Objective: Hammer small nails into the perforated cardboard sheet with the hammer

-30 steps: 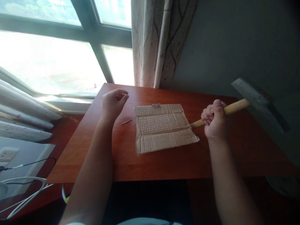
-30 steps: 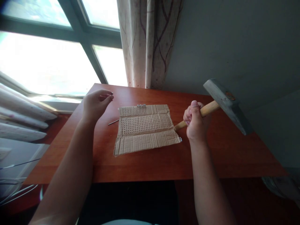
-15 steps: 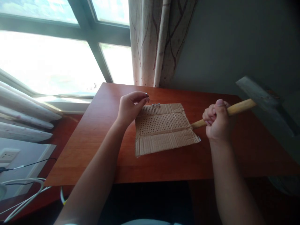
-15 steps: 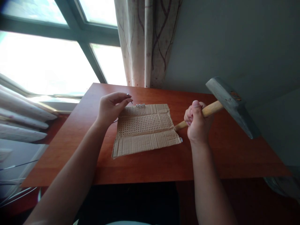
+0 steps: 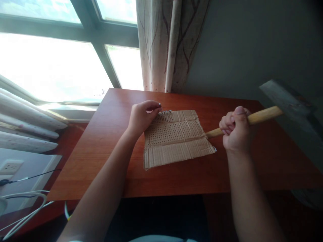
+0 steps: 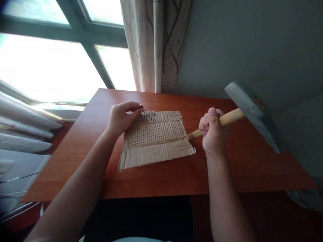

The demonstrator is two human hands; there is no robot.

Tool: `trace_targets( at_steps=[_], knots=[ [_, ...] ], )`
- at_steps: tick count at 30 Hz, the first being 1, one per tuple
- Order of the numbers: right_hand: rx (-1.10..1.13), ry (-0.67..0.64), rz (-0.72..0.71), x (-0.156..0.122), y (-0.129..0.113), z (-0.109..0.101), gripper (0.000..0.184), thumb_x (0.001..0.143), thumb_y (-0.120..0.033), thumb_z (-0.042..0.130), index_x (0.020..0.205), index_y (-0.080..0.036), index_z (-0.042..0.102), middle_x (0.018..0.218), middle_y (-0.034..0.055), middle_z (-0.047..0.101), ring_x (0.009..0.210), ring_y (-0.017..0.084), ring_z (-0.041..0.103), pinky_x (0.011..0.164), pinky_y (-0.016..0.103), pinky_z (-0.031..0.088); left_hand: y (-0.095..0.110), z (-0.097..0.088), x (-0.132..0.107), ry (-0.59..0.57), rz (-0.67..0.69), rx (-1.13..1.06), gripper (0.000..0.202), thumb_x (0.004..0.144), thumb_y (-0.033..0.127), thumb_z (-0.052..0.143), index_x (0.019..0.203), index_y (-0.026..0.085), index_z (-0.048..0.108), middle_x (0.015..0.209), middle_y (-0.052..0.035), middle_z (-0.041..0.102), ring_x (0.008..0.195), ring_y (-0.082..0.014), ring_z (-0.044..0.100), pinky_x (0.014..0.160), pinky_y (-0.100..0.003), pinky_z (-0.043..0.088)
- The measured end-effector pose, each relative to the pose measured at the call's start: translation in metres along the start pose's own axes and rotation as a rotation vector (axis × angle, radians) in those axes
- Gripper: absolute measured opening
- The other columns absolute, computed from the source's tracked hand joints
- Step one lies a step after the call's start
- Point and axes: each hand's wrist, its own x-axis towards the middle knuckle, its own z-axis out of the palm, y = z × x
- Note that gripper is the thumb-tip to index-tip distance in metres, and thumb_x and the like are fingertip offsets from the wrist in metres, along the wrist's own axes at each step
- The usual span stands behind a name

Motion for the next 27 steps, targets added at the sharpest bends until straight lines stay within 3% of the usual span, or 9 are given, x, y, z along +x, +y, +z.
trace_targets(
  at_steps=[15,22,27],
  knots=[
    [0.018,0.005,0.004,0.0004,-0.0001,-0.0031,0.047,0.086,-0.042,0.07,0.058,-0.022,0.039,0.043,-0.01,0.028,0.034,0.004,0.02,0.034,0.024,0.011,-0.0033,-0.0002,0.0011,-0.041,0.001,-0.017,0.012,0.081,0.024,0.071,0.089,0.017,0.076,0.088,-0.0054,0.078,0.082,-0.0181,0.074,0.083,-0.032,0.061],
    [-0.037,0.012,0.014,-0.0002,-0.0015,-0.0024,0.052,0.087,-0.055,0.067,0.06,-0.022,0.037,0.043,-0.0107,0.027,0.034,0.004,0.02,0.035,0.024,0.012,-0.0047,0.0003,0.0014,-0.042,0.028,0.015,0.013,0.082,0.025,0.07,0.09,0.018,0.077,0.089,-0.0049,0.078,0.082,-0.0169,0.073,0.082,-0.03,0.06],
    [-0.027,0.002,0.008,-0.0005,-0.0026,-0.0015,0.052,0.088,-0.053,0.067,0.059,-0.022,0.037,0.043,-0.0103,0.027,0.034,0.004,0.02,0.035,0.025,0.012,-0.006,0.0006,0.0015,-0.055,0.043,0.03,0.013,0.083,0.024,0.068,0.091,0.019,0.078,0.091,-0.0045,0.079,0.082,-0.0165,0.073,0.081,-0.029,0.059]
  ],
)
